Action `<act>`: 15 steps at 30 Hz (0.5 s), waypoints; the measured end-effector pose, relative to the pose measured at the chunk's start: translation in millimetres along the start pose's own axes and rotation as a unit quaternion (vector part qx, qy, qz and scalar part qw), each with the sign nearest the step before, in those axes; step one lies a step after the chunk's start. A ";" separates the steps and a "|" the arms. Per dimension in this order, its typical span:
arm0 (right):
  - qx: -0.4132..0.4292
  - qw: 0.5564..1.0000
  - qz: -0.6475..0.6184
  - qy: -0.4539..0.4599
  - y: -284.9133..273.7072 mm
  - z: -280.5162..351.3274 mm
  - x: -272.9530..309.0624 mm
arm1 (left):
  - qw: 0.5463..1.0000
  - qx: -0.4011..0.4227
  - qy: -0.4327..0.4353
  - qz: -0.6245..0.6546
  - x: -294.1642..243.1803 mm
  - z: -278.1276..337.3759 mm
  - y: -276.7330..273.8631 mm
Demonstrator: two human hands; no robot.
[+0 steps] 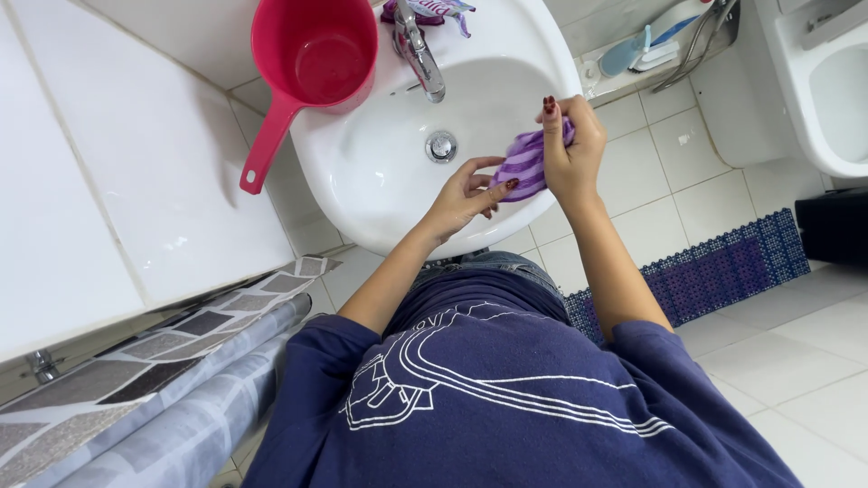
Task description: The recorder is cleaning the bathroom sink with a purple cloth and rinsing it under the tap.
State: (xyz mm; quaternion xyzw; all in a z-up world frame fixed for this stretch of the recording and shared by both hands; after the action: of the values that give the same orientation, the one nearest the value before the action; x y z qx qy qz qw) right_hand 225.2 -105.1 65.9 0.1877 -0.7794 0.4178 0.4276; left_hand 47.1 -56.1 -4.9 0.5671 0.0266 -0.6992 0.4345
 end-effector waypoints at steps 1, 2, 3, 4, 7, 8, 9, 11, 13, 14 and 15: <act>-0.002 1.000 0.000 0.000 -3.6 1.4 -0.5 | 1.000 0.002 0.000 -0.002 5.7 -2.9 -3.8; -0.035 0.998 0.055 -0.026 -7.8 2.4 0.1 | 1.000 -0.011 0.018 -0.011 10.7 -5.6 -7.7; -0.066 0.990 0.110 -0.051 -12.1 3.6 0.9 | 0.999 -0.024 0.036 -0.021 15.7 -8.1 -11.5; -0.068 0.990 0.110 -0.051 -17.5 4.8 1.8 | 0.999 -0.022 0.036 -0.022 20.5 -10.0 -16.5; -0.083 0.975 0.170 -0.117 -31.0 7.9 3.0 | 0.994 -0.062 0.075 -0.040 29.3 -13.1 -34.1; -0.076 0.972 0.191 -0.112 -35.1 8.5 1.2 | 0.991 -0.079 0.096 -0.052 28.5 -11.8 -39.7; -0.069 0.969 0.212 -0.108 -39.2 9.1 -0.7 | 0.986 -0.096 0.117 -0.063 27.6 -10.6 -45.3; -0.046 0.976 0.198 -0.077 -47.9 8.0 -2.2 | 0.985 -0.104 0.114 -0.073 11.3 -1.6 -38.0; -0.023 0.982 0.184 -0.047 -58.9 5.3 4.7 | 0.984 -0.113 0.111 -0.082 2.0 5.5 -29.1; 0.011 0.981 0.191 -0.025 -64.0 2.3 11.8 | 0.984 -0.099 0.113 -0.100 0.4 6.9 -24.8; 0.044 0.979 0.197 -0.003 -69.2 -0.6 19.0 | 0.983 -0.085 0.114 -0.118 -1.4 8.3 -20.5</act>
State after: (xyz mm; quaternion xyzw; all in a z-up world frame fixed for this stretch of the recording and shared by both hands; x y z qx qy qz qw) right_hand 259.8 -143.5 115.7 0.0501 -0.7832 0.5272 0.3257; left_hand 27.7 -46.9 -10.2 0.5973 0.2018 -0.6713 0.3898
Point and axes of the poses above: each hand's wrist, its own z-axis away from the middle knuckle, its own y-axis out of the palm, x = y × z, the point moved 1 cm from there along -z, towards the middle knuckle, and after that the axes turned 8 degrees about z, right-handed, at the moved point
